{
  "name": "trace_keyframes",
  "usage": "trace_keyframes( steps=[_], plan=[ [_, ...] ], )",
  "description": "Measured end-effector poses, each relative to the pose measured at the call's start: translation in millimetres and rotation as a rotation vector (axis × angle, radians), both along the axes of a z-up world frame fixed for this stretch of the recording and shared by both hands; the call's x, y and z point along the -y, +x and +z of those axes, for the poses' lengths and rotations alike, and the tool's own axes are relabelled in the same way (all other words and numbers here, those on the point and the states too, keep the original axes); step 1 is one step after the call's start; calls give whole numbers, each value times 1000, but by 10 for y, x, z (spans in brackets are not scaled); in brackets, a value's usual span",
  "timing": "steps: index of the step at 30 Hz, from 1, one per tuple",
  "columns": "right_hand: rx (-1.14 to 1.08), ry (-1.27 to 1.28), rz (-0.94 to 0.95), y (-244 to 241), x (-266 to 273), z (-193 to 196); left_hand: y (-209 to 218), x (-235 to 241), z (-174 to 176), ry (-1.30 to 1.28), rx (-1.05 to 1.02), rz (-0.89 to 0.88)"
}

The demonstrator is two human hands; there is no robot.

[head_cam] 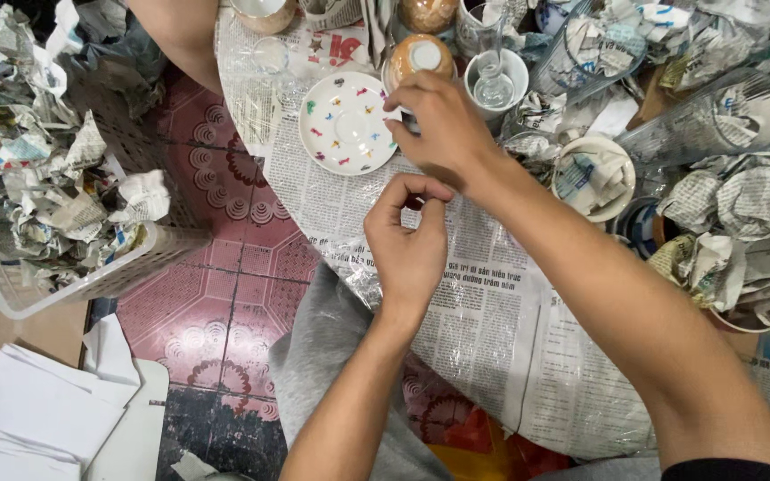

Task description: The person sits on the floor and repeatedly folds newspaper sheets, then places them inside various cups, bowls, and plates. The person handles each item one at a time, folding the paper and inserting it into the dishware.

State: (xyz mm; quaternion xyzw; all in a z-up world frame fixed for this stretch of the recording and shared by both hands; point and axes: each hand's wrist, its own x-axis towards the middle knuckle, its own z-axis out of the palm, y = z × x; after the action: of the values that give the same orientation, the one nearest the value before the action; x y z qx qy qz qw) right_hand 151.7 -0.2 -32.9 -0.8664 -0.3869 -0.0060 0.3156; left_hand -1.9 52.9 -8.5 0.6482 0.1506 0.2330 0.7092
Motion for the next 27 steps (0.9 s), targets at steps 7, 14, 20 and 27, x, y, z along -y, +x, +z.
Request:
trace_keyframes(
  steps=[7,14,20,27],
  plan=[
    [-115,-12,99,-264,164,69,-5,6,-27,-29,-5,-5],
    [-194,57,-108,-162,33,283,20,63,25,-62,101,58],
    [-283,194,-108,-84,49,361,64,-68,123,-297,26,145],
    [-276,37,-106,-388,322,460,120,-168,-53,-279,-69,134]
  ],
)
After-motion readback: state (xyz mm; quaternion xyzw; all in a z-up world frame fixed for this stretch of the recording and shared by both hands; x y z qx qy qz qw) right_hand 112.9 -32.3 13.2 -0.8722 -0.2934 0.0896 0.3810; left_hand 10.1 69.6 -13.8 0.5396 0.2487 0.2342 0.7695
